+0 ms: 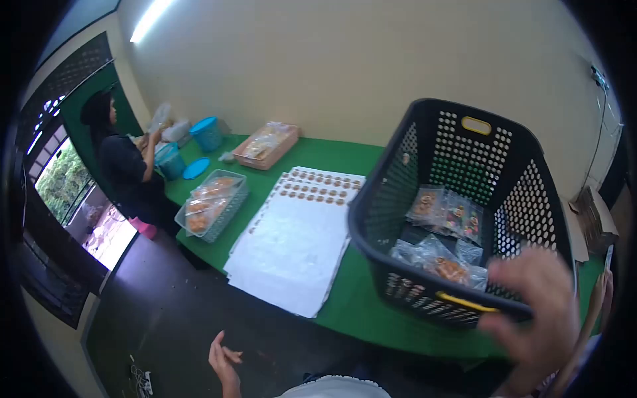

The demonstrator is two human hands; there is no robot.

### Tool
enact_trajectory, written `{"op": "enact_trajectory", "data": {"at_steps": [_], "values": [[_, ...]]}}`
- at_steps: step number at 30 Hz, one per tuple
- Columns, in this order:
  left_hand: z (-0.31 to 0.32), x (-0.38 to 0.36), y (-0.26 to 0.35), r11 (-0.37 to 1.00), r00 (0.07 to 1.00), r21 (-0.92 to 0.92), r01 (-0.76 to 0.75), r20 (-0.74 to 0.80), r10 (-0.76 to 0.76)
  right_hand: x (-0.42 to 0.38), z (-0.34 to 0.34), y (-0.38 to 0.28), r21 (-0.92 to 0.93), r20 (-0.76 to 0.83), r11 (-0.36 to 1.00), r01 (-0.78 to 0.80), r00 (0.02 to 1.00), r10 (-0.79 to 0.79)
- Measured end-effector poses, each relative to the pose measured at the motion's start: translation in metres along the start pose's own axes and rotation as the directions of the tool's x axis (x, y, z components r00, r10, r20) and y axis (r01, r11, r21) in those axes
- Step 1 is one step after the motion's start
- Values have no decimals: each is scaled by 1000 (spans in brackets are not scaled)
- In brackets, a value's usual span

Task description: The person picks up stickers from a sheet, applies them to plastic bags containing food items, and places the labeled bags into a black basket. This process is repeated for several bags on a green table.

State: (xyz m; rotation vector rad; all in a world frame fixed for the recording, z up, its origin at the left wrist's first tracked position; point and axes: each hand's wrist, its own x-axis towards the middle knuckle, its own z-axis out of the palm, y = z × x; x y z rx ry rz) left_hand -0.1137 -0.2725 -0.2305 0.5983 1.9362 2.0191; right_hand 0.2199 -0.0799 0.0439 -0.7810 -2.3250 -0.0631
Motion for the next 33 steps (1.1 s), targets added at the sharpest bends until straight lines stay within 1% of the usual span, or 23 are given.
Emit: {"op": "enact_trajectory", "data": {"at_steps": [1,2,3,5,6,7,9,10,11,12,14,15,16,17,19,22,24,25,27,28,30,31,33], "values": [[-24,1,-4,998,994,-51,41,-102,-46,-10,15,-16,224,-99,971,88,993,-67],[-43,2,-6,991,975,-107,80,-200,-100,-15,25,-24,379,14,900,216,971,-239],[-54,6,-1,990,971,-119,74,-218,-99,-19,38,-30,534,101,788,306,902,-419],[-82,21,12,964,945,-242,-111,-325,27,-26,128,-50,911,65,378,164,849,-525],[-83,25,23,966,923,-217,-138,-382,46,-30,160,-69,946,70,320,46,937,-341],[-91,24,26,964,910,-219,-152,-412,49,-30,189,-92,970,97,235,-62,985,-143],[-109,24,29,949,941,-196,-247,-283,187,-21,234,-118,879,295,420,-226,950,-106],[-117,21,32,956,942,-158,-246,-270,197,-18,253,-126,884,293,412,-220,948,-123],[-127,19,33,958,939,-148,-247,-279,199,-17,270,-135,838,392,464,-287,908,-146],[-138,15,30,968,942,-115,-223,-282,184,-16,281,-142,781,489,517,-350,858,-158],[-167,5,13,991,953,-21,-134,-277,123,-11,293,-153,762,516,533,-369,842,-155],[-171,4,16,990,951,-19,-136,-282,126,-6,298,-156,739,538,558,-378,829,-151],[-174,-1,22,999,942,-8,-47,-332,42,-4,305,-158,734,556,543,-408,820,-135],[-177,-2,24,999,923,-5,45,-383,-43,-1,312,-160,735,556,546,-403,819,-144],[-181,6,17,1000,902,-9,26,-431,-27,4,325,-161,719,556,569,-399,821,-128],[-179,29,15,995,880,-97,16,-471,-60,18,345,-160,710,586,564,-421,798,-141],[-175,49,14,985,911,-173,14,-403,-84,32,361,-161,704,592,571,-422,793,-144],[-174,60,12,985,907,-175,3,-414,-76,41,371,-161,698,597,573,-429,790,-136],[-169,84,7,983,950,-172,-59,-313,2,57,399,-158,745,544,552,-375,820,-177],[-168,97,3,982,947,-176,-74,-322,14,68,409,-158,736,555,557,-385,814,-172],[-163,125,-2,951,972,-299,-82,-236,10,93,426,-157,729,551,570,-377,819,-163],[-153,141,-1,949,969,-302,-94,-245,18,104,436,-156,733,554,556,-393,818,-152],[-132,175,6,962,915,-246,-119,-403,10,126,455,-152,749,517,558,-359,842,-153]]}}
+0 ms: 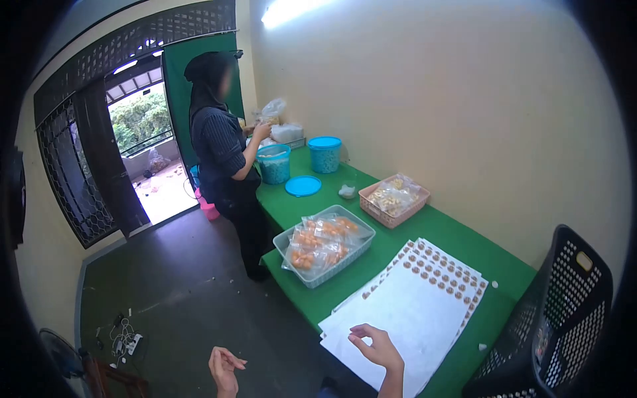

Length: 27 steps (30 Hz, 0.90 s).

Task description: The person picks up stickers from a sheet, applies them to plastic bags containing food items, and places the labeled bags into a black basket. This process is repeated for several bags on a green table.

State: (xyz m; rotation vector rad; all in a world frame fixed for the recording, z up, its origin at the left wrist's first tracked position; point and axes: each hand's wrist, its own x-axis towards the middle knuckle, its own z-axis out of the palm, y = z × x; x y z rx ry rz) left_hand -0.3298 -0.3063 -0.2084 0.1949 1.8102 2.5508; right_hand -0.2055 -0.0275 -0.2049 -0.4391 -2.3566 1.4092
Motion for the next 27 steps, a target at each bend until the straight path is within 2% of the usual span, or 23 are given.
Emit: {"op": "enact_trajectory", "data": {"at_steps": [1,3,7,9,12,14,16,17,18,20,21,23,25,26,27], "values": [[8,12,-1,1000,1000,7,1,-11,-1,12,-4,-1,6,12,1000,-1,1000,1],[18,29,-7,997,984,-43,-59,165,65,32,-10,-3,-64,29,986,-152,988,154],[39,54,-22,986,969,60,-153,205,138,68,-8,29,-57,78,990,-131,988,135],[43,65,-26,985,971,109,-131,217,105,81,-2,46,-195,106,974,-117,984,140],[44,87,-30,986,975,162,-40,221,4,95,6,46,-181,170,973,-146,969,177],[51,120,-29,923,967,372,-99,254,2,98,8,50,-185,187,965,-184,958,218],[63,156,-29,902,961,403,-152,273,40,98,8,51,-201,170,960,-193,959,229],[70,174,-31,876,938,422,-232,334,88,97,6,50,-209,164,955,-209,956,245],[79,193,-36,846,907,432,-313,399,132,95,2,47,-213,103,952,-219,964,245],[97,229,-59,826,868,455,-332,490,80,86,-3,42,-220,25,941,-256,963,268],[108,249,-77,814,859,483,-324,510,39,80,-4,39,-192,-93,924,-330,944,317],[134,278,-97,805,831,500,-319,556,-15,66,-3,34,-151,-297,886,-437,876,381],[163,303,-104,643,842,683,-347,529,-107,48,0,32,-111,-374,856,-505,819,435],[173,315,-106,650,826,673,-353,551,-122,42,4,31,-75,-422,833,-549,774,472],[180,325,-109,599,825,734,-321,528,-204,38,8,28,-71,-452,781,-621,718,529]]}}
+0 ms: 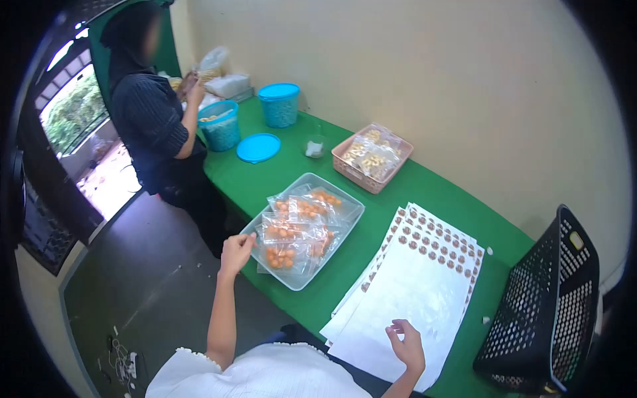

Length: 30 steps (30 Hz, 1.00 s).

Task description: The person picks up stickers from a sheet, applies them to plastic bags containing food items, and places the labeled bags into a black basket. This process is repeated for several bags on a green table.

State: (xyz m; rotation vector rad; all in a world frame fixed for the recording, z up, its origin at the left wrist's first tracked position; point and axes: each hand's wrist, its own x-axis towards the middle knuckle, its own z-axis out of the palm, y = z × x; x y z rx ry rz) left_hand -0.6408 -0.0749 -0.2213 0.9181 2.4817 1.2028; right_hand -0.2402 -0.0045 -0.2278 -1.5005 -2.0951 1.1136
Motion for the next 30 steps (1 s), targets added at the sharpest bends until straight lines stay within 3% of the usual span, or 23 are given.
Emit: {"op": "enact_trajectory", "data": {"at_steps": [2,4,7,9,11,13,15,17,19,21,22,24,25,26,27,28,29,30], "values": [[8,22,-11,994,990,47,99,100,-103,-10,11,11,-29,-46,998,-52,998,50],[22,40,-35,992,981,90,90,166,-104,-19,17,7,-60,-108,994,-94,990,87],[30,58,-40,976,941,208,63,313,-127,-35,34,-4,-27,-232,996,-81,970,72],[35,68,-31,971,927,233,-50,373,-41,-53,45,-16,74,-278,986,-148,947,162],[47,79,-39,987,935,119,-104,351,56,-74,58,-25,128,-302,955,-268,906,295],[53,89,-46,997,911,5,-83,406,74,-96,74,-9,179,-332,947,-268,889,314],[42,89,-38,954,882,-285,96,468,50,-118,80,-11,210,-313,873,-440,816,486],[24,90,-31,879,935,-477,-2,311,171,-131,81,-7,192,-320,810,-554,745,586],[-6,82,-6,753,943,-594,-283,-28,332,-130,69,-23,163,-324,805,-571,740,590],[-24,56,39,382,960,-881,-279,-259,105,-118,59,-31,80,-354,860,-504,792,497],[-29,40,65,258,926,-890,-377,-357,121,-106,54,-41,72,-402,922,-380,835,376],[-11,16,90,50,869,-904,-425,-392,301,-79,47,-56,113,-443,984,-138,879,174],[8,-2,91,115,862,-919,-377,-303,406,-65,45,-64,166,-437,986,-30,894,101],[28,-18,78,245,861,-966,-83,54,506,-50,46,-74,292,-487,943,158,873,4],[77,-30,37,341,752,-939,-40,197,629,-37,49,-85,396,-544,852,343,835,-84],[59,-60,81,352,588,-935,32,302,750,-26,55,-88,514,-599,721,464,797,-85],[69,-77,94,402,370,-890,-218,306,877,-17,63,-89,602,-650,557,571,757,-73],[72,-90,99,439,257,-863,-249,378,889,-10,69,-87,651,-717,405,642,695,50]]}}
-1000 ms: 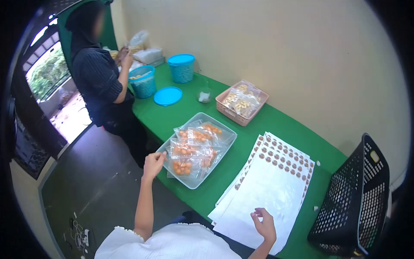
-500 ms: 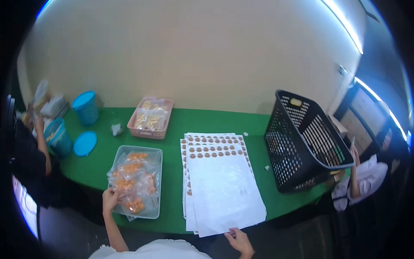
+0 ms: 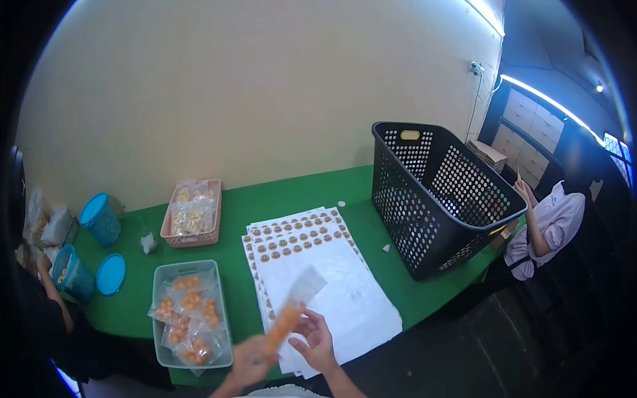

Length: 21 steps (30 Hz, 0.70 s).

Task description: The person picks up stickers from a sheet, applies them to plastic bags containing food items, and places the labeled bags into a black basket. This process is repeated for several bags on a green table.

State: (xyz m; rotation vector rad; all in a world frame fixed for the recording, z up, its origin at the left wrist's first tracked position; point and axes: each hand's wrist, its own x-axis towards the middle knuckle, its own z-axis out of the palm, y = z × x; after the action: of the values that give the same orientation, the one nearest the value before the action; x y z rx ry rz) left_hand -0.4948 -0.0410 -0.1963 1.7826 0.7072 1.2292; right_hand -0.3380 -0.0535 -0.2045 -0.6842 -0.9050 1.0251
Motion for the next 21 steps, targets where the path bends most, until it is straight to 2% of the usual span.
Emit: {"op": "enact_trajectory", "data": {"at_steps": [1,2,3,4,5,6,7,8,9,11,12,13,14,15,16,17,18,19,20,21], "values": [[11,-1,1,998,991,45,32,126,-37,2,-10,-1,0,0,1000,2,1000,-2],[16,3,-3,998,991,43,35,124,-41,4,-22,-3,76,-45,992,-98,994,101],[17,6,-8,980,971,-108,168,187,-146,8,-34,-6,155,-83,968,-199,973,214],[19,8,-12,919,934,-247,307,262,-242,14,-44,-14,130,-80,965,-228,968,239],[23,12,-18,916,934,-248,315,252,-254,20,-56,-14,130,-74,961,-242,965,253],[28,18,-24,724,908,-552,414,195,-371,27,-70,-12,47,-22,961,-274,961,275],[31,23,-33,441,854,-794,418,178,-489,33,-84,-10,-36,27,954,-298,954,299],[32,23,-50,552,859,-682,479,234,-455,40,-92,-6,-79,59,935,-346,934,351],[43,38,-35,772,855,-373,514,148,-498,49,-101,-2,-220,172,912,-346,906,386],[64,52,-38,699,713,-159,698,62,-698,80,-115,-4,-441,367,831,-339,777,512],[72,53,-43,693,706,-148,705,58,-706,99,-130,2,-482,339,845,-229,841,421],[77,49,-50,728,733,-134,672,-19,-680,121,-148,17,-520,324,847,-105,894,309],[79,51,-56,763,757,-116,636,-99,-646,146,-175,43,-474,112,873,-120,974,195],[83,56,-56,765,756,-102,636,-114,-644,179,-198,58,-591,-81,806,-40,997,-10],[91,59,-51,819,773,-178,546,-269,-574,212,-227,75,-667,-171,741,74,954,-248],[96,62,-44,867,759,-233,440,-420,-498,236,-249,83,-782,-191,620,61,924,-332],[96,64,-33,817,697,-326,475,-427,-576,255,-265,93,-848,-225,528,-33,926,-303],[97,62,-31,817,689,-316,482,-439,-577,270,-271,97,-897,-258,423,-124,925,-277],[98,57,-31,808,659,-314,498,-469,-588,279,-274,103,-892,-258,434,-125,930,-262],[99,54,-30,798,625,-315,514,-499,-600,287,-273,106,-942,-166,322,-95,966,-200]]}}
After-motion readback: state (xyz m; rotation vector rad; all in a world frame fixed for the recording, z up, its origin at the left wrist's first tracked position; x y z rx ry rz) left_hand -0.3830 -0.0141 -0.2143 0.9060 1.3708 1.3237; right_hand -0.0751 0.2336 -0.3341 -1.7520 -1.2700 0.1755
